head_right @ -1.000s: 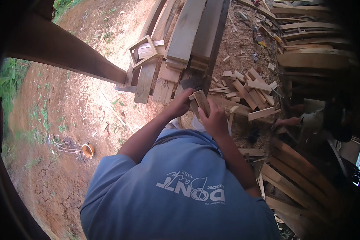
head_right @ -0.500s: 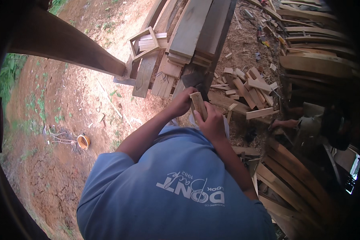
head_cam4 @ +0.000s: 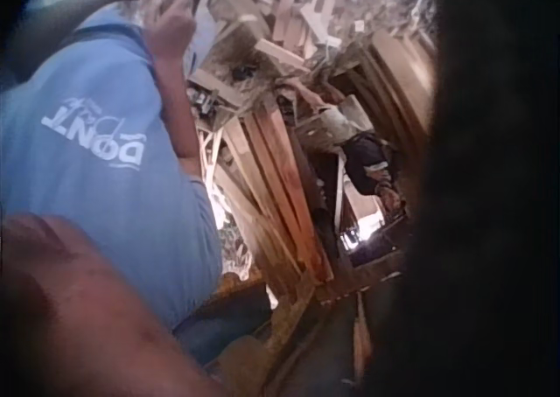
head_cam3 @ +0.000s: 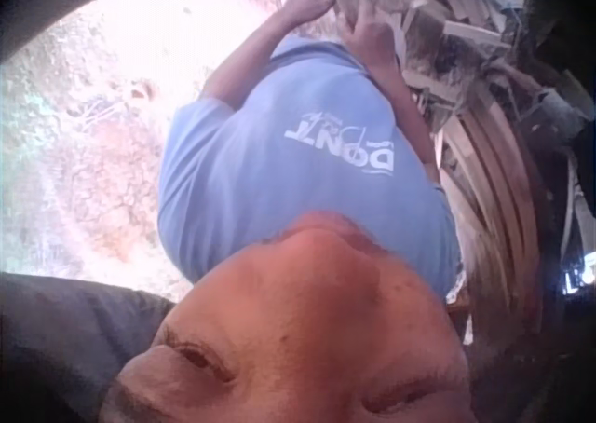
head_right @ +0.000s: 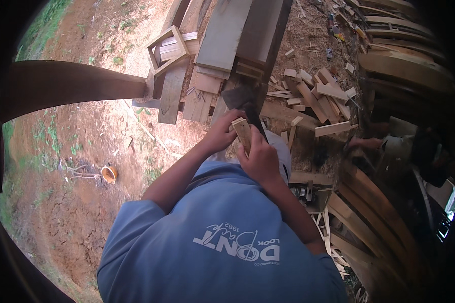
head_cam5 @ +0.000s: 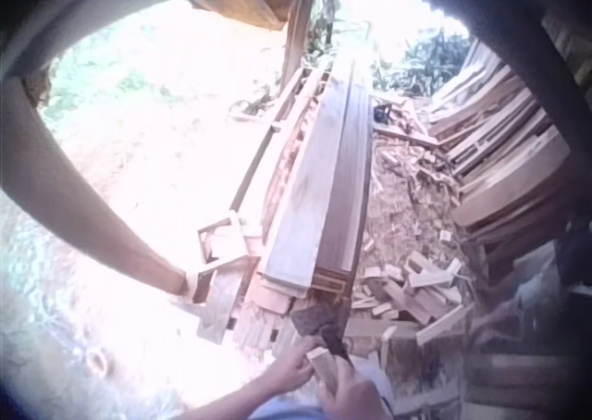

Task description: The person uses a small axe to split small pieces of wood on a wooden workbench. They repeatedly pick up wood pieces, position them on the bench, and strike them with the axe to split them into smaller fragments. The person occasionally adjusts the wood or the axe during the process.

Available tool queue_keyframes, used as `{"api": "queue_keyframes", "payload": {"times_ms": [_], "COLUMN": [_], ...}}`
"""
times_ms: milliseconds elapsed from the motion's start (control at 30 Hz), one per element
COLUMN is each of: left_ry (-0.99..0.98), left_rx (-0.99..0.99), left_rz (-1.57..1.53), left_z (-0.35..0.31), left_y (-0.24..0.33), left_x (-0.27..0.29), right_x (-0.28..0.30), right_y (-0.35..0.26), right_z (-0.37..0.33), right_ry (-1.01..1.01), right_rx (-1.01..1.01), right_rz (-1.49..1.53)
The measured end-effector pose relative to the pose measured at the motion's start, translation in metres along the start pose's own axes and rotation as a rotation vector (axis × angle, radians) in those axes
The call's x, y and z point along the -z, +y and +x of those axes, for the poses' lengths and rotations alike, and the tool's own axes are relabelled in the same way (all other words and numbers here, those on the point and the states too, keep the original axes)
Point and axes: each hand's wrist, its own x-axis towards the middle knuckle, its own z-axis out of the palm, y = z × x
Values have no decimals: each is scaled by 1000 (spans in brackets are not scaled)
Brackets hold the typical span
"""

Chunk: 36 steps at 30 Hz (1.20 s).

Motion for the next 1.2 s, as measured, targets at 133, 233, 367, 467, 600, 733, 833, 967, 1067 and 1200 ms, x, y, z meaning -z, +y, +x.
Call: {"api": "queue_keyframes", "payload": {"times_ms": [133, 233, 367, 467, 600, 733, 833, 967, 1067, 1200], "left_ry": [6, -49, -51, -48, -40, -38, -45, -39, -34, -39], "left_rx": [-4, -59, 21, -12, -29, 2, -22, -17, -33, -19], "left_rz": [-103, -66, -137, -118, -97, -127, -124, -110, -100, -123], "left_z": [2, 4, 4, 4, 4, 3, 5, 4, 4, 3], "left_y": [10, 1, -3, -5, -7, -7, -7, -10, -10, -9], "left_x": [3, 5, 1, 1, -1, -1, 0, -1, -2, -1], "right_x": [-7, -8, -9, -12, -11, -11, -12, -14, -13, -13], "right_y": [5, 1, 0, 2, 0, 0, -1, 0, -1, -3], "right_z": [-3, -3, -2, -2, -3, -5, -5, -5, -4, -4], "right_ry": [12, 28, 35, 47, 50, 32, 45, 63, 58, 48], "right_rx": [34, 52, 65, 70, 92, 81, 85, 102, 93, 84], "right_rz": [29, 24, 38, 40, 22, 15, 13, 10, 9, 1]}}
